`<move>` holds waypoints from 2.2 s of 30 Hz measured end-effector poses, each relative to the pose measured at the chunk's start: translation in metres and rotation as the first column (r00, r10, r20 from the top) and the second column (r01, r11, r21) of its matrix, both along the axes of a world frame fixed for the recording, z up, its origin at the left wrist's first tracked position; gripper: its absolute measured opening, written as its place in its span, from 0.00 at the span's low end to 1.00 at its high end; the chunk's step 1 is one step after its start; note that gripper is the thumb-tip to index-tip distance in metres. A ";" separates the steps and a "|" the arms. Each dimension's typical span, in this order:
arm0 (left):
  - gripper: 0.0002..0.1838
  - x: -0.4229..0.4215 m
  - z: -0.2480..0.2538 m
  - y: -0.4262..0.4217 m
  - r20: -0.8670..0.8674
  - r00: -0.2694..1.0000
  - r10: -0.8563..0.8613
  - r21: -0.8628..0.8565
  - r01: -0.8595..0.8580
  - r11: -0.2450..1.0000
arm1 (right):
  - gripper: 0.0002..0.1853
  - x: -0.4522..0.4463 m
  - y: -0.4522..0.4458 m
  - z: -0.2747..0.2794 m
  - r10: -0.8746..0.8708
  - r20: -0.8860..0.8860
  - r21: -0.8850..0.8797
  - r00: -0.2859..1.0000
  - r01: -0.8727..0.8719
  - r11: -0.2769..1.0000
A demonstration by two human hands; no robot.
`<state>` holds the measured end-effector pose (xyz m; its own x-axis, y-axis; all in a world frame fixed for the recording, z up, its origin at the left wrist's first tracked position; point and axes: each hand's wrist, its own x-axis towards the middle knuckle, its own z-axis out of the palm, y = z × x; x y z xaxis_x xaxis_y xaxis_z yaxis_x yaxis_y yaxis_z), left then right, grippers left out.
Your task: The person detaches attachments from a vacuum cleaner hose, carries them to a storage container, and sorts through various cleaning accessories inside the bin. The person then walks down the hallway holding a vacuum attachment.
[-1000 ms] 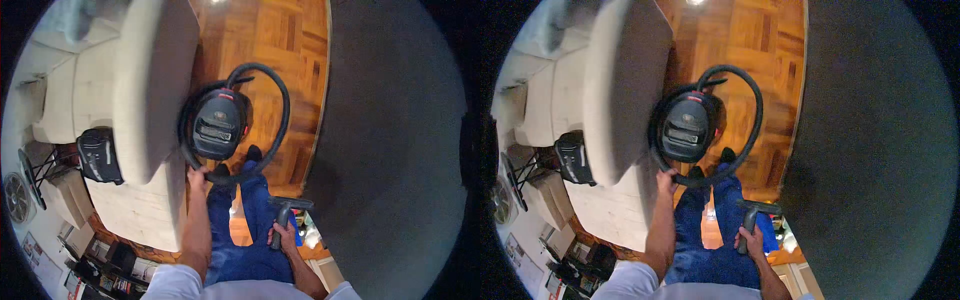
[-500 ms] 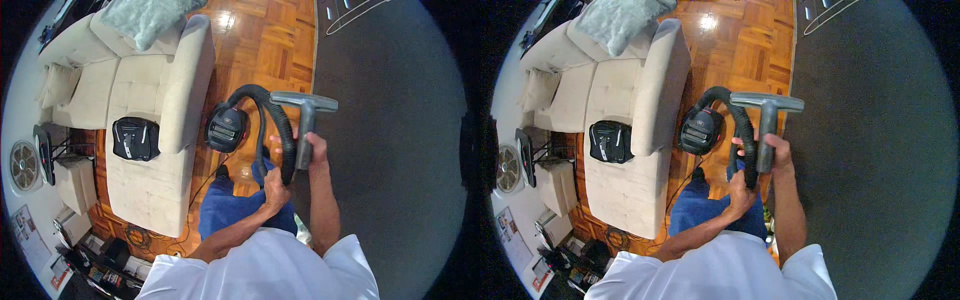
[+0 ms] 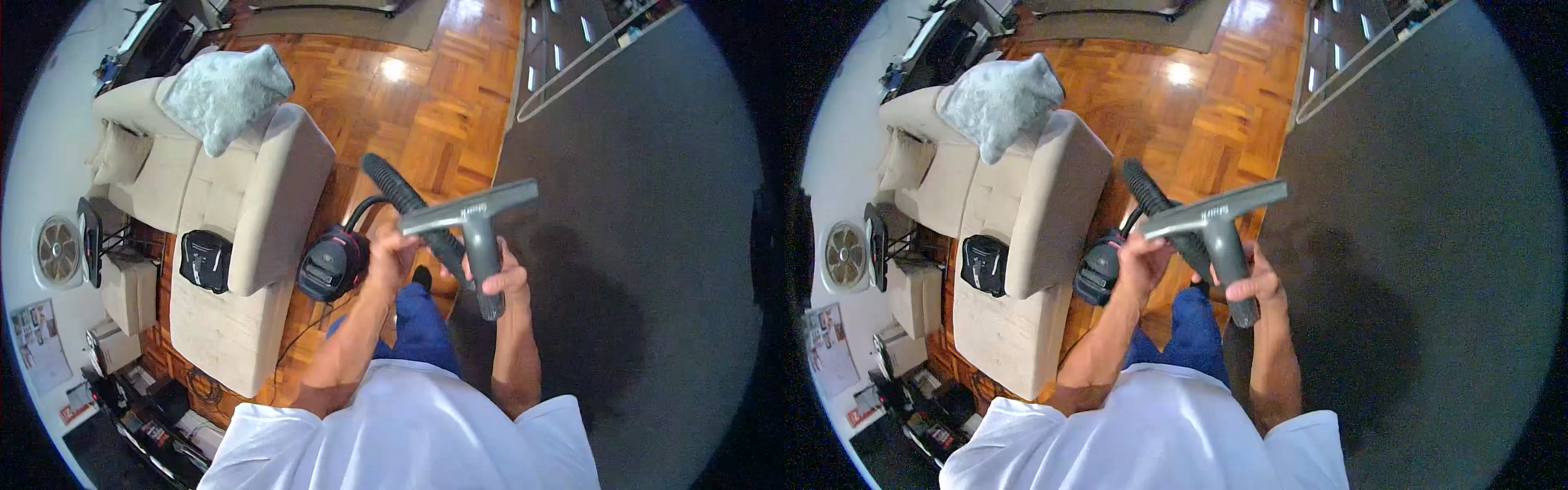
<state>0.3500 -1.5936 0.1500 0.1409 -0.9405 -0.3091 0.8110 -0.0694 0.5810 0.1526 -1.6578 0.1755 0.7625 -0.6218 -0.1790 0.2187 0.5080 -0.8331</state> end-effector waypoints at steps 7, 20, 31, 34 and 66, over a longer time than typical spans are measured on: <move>0.24 0.017 0.037 -0.153 -0.259 0.957 0.131 -0.124 -0.167 0.978 | 0.28 -0.014 -0.107 0.008 0.017 0.093 0.037 0.995 -0.020 0.999; 0.28 0.011 0.004 -0.369 0.889 0.455 0.052 -0.129 0.141 0.981 | 0.27 0.142 -0.449 0.101 0.090 0.321 -0.045 0.943 -0.079 0.996; 0.25 0.195 0.134 -0.590 0.391 0.821 0.415 -0.441 -0.228 0.868 | 0.24 0.255 -0.640 0.094 0.245 0.311 -0.038 0.918 -0.246 0.969; 0.19 0.208 0.131 -0.671 0.379 0.667 0.642 -0.446 -0.476 0.758 | 0.24 0.290 -0.711 0.062 0.237 0.396 0.059 0.887 -0.283 0.957; 0.14 0.355 -0.054 -1.040 0.887 0.435 -0.152 0.213 -0.094 0.972 | 0.14 0.346 -1.201 -0.194 -0.092 -0.856 0.079 0.508 0.306 0.949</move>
<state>0.7045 -2.6338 0.0963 0.4268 -0.8816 -0.2017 -0.1607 -0.2934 0.9424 0.4985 -2.8593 -0.0187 0.0531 -0.6063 -0.7935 -0.4044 0.7135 -0.5722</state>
